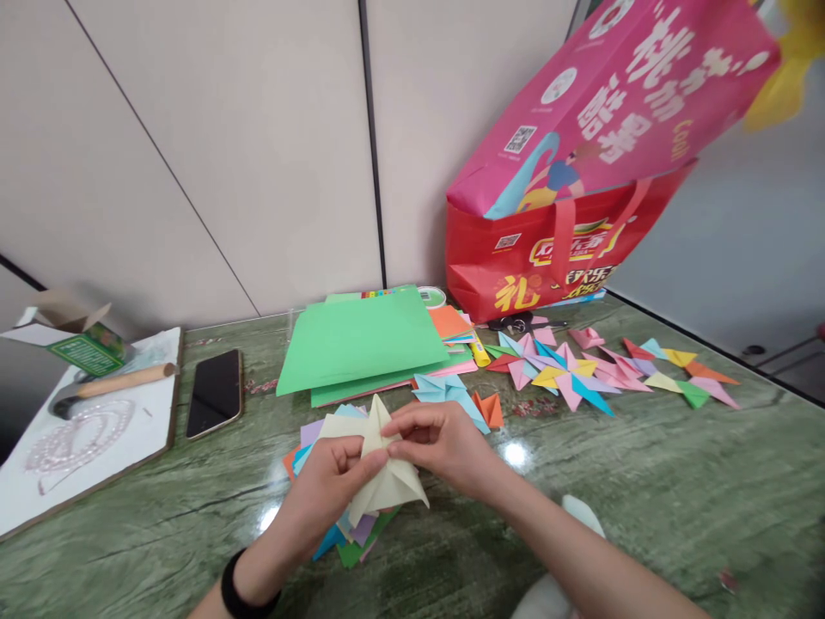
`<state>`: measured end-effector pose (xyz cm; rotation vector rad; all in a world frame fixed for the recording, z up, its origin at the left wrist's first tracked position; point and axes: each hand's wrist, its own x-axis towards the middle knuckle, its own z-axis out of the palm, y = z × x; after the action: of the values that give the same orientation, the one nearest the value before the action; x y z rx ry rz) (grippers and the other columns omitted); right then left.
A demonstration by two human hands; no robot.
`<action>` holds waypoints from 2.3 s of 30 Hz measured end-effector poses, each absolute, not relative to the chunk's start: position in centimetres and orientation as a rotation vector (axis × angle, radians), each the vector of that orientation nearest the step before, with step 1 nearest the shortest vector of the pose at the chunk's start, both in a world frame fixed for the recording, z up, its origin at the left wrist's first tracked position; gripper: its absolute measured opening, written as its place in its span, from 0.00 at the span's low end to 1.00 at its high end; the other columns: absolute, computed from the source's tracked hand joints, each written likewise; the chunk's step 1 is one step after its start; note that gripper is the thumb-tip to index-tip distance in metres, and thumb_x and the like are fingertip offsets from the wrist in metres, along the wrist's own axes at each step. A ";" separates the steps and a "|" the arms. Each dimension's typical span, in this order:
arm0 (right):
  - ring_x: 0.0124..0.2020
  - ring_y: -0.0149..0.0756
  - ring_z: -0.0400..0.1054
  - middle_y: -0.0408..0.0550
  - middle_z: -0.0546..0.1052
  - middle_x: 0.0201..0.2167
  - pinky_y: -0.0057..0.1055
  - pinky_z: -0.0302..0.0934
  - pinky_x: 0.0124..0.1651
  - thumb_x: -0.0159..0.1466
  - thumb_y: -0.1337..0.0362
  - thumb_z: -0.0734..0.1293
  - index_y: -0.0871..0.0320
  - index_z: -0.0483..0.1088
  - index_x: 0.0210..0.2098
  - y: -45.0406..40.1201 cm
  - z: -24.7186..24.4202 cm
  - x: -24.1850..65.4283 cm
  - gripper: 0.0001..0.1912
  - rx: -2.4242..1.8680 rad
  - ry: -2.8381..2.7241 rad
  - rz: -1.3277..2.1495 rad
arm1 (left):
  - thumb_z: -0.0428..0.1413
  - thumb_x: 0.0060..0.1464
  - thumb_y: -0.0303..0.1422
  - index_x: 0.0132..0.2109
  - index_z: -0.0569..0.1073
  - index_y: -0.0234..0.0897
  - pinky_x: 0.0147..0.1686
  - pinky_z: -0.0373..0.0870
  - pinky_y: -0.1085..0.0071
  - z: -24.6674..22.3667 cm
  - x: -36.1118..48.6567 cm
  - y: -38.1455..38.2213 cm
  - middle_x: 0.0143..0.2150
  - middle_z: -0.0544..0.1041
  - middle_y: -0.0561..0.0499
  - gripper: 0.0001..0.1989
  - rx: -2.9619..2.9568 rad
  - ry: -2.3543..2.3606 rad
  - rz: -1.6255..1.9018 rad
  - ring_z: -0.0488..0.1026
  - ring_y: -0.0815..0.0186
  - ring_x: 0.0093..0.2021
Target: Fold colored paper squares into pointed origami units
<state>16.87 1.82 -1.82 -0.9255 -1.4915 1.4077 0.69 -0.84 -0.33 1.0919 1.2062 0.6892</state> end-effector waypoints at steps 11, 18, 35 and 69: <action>0.22 0.29 0.65 0.42 0.73 0.24 0.25 0.60 0.23 0.47 0.62 0.72 0.59 0.72 0.26 1.8 -1.8 16.6 0.09 -0.892 -1.321 1.602 | 0.60 0.41 0.42 0.25 0.73 0.30 0.19 0.55 0.77 0.0 0.8 -0.9 0.18 0.69 0.54 0.16 1.215 1.256 0.698 0.61 0.72 0.18; 0.22 0.28 0.66 0.40 0.73 0.21 0.25 0.61 0.26 0.41 0.61 0.75 0.60 0.70 0.27 2.2 -1.5 16.7 0.16 -0.937 -1.232 1.631 | 0.56 0.45 0.41 0.24 0.73 0.30 0.17 0.49 0.78 -0.1 0.7 -0.8 0.16 0.63 0.56 0.16 1.394 1.265 0.601 0.54 0.74 0.17; 0.18 0.24 0.61 0.38 0.70 0.17 0.24 0.57 0.23 0.47 0.55 0.72 0.61 0.70 0.21 2.1 -1.0 16.7 0.15 -0.892 -1.230 1.679 | 0.57 0.46 0.38 0.25 0.73 0.31 0.18 0.47 0.79 -0.2 0.4 -1.0 0.18 0.61 0.57 0.13 1.367 1.125 0.520 0.52 0.75 0.18; 0.21 0.26 0.64 0.40 0.71 0.21 0.24 0.59 0.23 0.45 0.63 0.74 0.62 0.67 0.29 2.4 -1.9 17.3 0.16 -0.898 -1.330 1.768 | 0.64 0.40 0.34 0.33 0.78 0.30 0.21 0.63 0.77 0.0 0.1 -0.5 0.23 0.77 0.49 0.12 0.969 1.156 0.949 0.69 0.69 0.21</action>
<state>17.31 2.42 -1.88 -0.8978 -1.3301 1.7680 0.15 -0.51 0.02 0.9693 1.1565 0.9492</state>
